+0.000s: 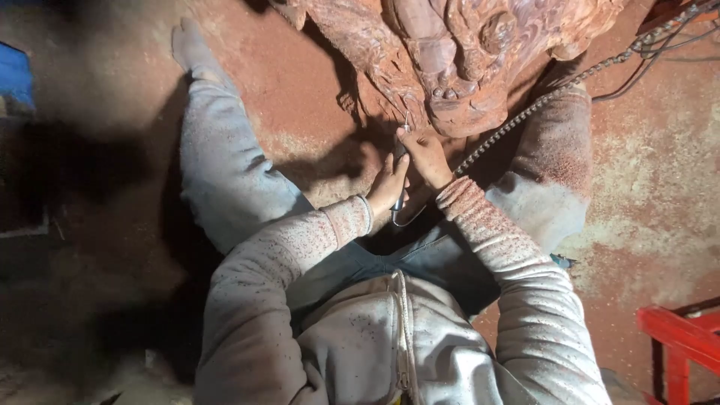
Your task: The person carves intricate details into a large wooden sculpture using a handheld rotary tool.
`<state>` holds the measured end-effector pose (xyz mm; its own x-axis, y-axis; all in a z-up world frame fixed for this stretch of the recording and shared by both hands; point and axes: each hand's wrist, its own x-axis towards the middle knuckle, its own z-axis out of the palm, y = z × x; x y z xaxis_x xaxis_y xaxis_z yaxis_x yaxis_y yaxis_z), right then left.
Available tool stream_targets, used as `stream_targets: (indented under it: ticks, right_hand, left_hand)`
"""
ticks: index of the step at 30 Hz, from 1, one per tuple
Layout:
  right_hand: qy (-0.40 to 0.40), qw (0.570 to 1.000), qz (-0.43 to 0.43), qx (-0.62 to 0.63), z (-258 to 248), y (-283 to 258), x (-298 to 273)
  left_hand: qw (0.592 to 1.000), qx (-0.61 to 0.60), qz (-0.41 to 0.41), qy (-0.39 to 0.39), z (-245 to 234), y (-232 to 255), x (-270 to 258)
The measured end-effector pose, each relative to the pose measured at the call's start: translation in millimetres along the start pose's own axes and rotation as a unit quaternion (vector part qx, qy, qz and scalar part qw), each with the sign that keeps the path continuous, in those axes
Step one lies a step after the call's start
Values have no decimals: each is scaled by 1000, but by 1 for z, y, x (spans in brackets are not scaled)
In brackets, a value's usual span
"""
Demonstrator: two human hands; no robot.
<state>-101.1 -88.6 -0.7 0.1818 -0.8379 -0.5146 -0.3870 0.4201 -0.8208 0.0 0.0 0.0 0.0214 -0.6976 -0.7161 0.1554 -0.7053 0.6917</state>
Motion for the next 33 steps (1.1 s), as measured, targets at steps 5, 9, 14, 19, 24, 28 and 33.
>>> stream_targets:
  ticks: [5,9,14,19,24,28,33]
  right_hand:
    - [-30,998,-36,-51,1,-22,5]
    - [-32,995,-81,-49,12,-41,10]
    - [-6,993,-110,-53,27,-46,29]
    - [7,987,-148,-65,37,-47,47]
    - [28,986,-143,-76,45,-68,47]
    - [47,984,-138,-101,51,-54,52]
    - [36,975,-173,-133,52,-64,49]
  left_hand:
    - [999,-24,14,34,0,-1,7]
    - [998,-4,40,51,-13,7,13]
    - [995,38,61,73,-30,16,25]
    - [993,58,49,87,-35,26,31]
    - [991,82,54,92,-47,32,35]
    - [989,83,74,101,-51,12,55]
    - [989,56,74,119,-48,-3,67]
